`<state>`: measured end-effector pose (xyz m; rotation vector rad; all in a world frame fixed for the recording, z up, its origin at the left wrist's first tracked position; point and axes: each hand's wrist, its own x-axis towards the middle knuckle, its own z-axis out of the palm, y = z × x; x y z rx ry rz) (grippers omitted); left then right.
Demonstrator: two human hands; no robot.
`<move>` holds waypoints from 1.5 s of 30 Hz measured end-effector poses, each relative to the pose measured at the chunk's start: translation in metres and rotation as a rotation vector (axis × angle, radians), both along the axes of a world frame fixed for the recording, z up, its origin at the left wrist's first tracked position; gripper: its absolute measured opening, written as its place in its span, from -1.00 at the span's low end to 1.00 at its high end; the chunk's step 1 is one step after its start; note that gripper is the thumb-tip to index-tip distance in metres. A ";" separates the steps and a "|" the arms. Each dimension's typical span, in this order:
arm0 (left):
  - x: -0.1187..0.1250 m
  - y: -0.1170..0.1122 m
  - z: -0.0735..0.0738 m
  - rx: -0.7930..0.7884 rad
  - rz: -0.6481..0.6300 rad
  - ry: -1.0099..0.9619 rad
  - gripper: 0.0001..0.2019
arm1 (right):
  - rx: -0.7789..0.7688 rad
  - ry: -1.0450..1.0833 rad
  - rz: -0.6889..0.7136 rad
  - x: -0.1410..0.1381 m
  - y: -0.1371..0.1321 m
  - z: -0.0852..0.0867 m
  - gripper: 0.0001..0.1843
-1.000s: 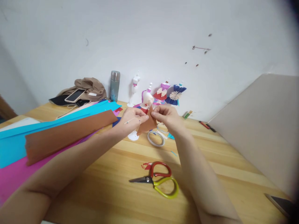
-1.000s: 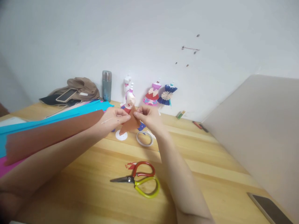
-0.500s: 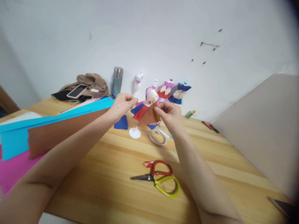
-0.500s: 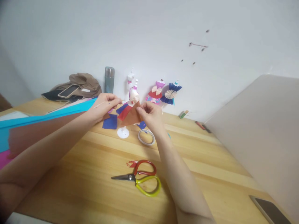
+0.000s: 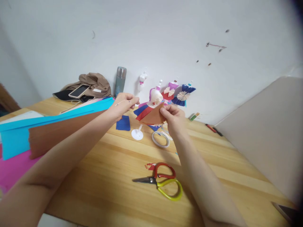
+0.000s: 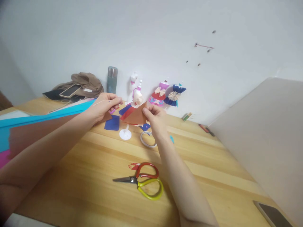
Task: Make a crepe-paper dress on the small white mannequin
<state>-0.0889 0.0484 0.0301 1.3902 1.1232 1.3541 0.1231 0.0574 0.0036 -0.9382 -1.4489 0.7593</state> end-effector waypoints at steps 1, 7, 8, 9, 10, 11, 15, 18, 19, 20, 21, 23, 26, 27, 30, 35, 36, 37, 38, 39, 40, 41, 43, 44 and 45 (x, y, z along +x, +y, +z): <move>0.000 -0.001 0.001 0.005 -0.003 0.005 -0.78 | 0.001 0.001 0.003 0.001 0.000 0.000 -0.70; 0.001 -0.010 0.008 0.080 -0.024 0.017 -0.73 | -0.007 0.001 0.024 0.003 0.002 -0.001 -0.71; 0.001 -0.012 0.009 0.084 -0.038 0.029 -0.73 | -0.013 0.001 0.027 0.003 0.001 0.000 -0.70; 0.002 -0.015 0.011 0.083 -0.059 0.045 -0.74 | -0.019 0.002 0.031 0.003 0.000 0.001 -0.70; 0.003 -0.018 0.013 0.077 -0.088 0.067 -0.74 | -0.025 0.005 0.034 0.003 -0.001 0.003 -0.69; 0.004 -0.022 0.015 0.069 -0.119 0.097 -0.74 | -0.030 0.007 0.037 0.003 -0.003 0.006 -0.69; 0.009 -0.036 0.024 0.045 -0.217 0.243 -0.80 | -0.079 0.019 0.114 0.002 -0.016 0.020 -0.67; 0.013 -0.042 0.028 0.041 -0.307 0.349 -0.90 | -0.116 -0.001 0.216 0.001 -0.028 0.027 -0.65; 0.015 -0.043 0.029 0.026 -0.337 0.385 -0.90 | -0.123 -0.018 0.239 0.000 -0.031 0.029 -0.63; 0.016 -0.045 0.029 0.000 -0.363 0.418 -0.87 | -0.128 -0.036 0.259 -0.001 -0.034 0.029 -0.61; 0.017 -0.046 0.029 -0.029 -0.384 0.439 -0.83 | -0.129 -0.055 0.280 -0.001 -0.036 0.029 -0.59; 0.017 -0.050 0.030 -0.085 -0.407 0.437 -0.79 | -0.115 -0.088 0.316 -0.001 -0.039 0.029 -0.54; 0.016 -0.055 0.032 -0.109 -0.398 0.393 -0.79 | -0.065 -0.136 0.361 0.002 -0.042 0.032 -0.43; 0.015 -0.056 0.033 -0.108 -0.390 0.395 -0.79 | -0.058 -0.157 0.379 0.003 -0.044 0.034 -0.42; 0.012 -0.056 0.035 -0.086 -0.373 0.449 -0.77 | -0.113 -0.234 0.460 0.003 -0.050 0.040 -0.56; 0.008 -0.053 0.033 -0.025 -0.393 0.497 -0.76 | -0.212 -0.250 0.480 -0.003 -0.060 0.042 -0.67; 0.008 -0.054 0.033 -0.029 -0.403 0.497 -0.77 | -0.212 -0.255 0.475 -0.004 -0.060 0.042 -0.67; 0.008 -0.055 0.033 -0.039 -0.415 0.491 -0.78 | -0.210 -0.257 0.474 -0.004 -0.061 0.042 -0.66; 0.009 -0.057 0.033 -0.052 -0.422 0.473 -0.79 | -0.203 -0.255 0.472 -0.004 -0.060 0.043 -0.65; 0.009 -0.058 0.032 -0.069 -0.424 0.443 -0.79 | -0.188 -0.248 0.466 -0.003 -0.060 0.044 -0.64; 0.009 -0.059 0.030 -0.085 -0.419 0.402 -0.78 | -0.166 -0.245 0.456 -0.001 -0.059 0.045 -0.64; 0.010 -0.060 0.028 -0.103 -0.412 0.353 -0.76 | -0.138 -0.253 0.446 0.002 -0.058 0.046 -0.64; 0.010 -0.061 0.020 -0.143 -0.396 0.250 -0.69 | -0.085 -0.334 0.451 0.010 -0.059 0.047 -0.67; 0.009 -0.061 0.015 -0.166 -0.391 0.204 -0.67 | -0.073 -0.417 0.476 0.016 -0.061 0.047 -0.70; 0.009 -0.061 0.010 -0.199 -0.393 0.165 -0.67 | -0.071 -0.527 0.516 0.022 -0.064 0.044 -0.74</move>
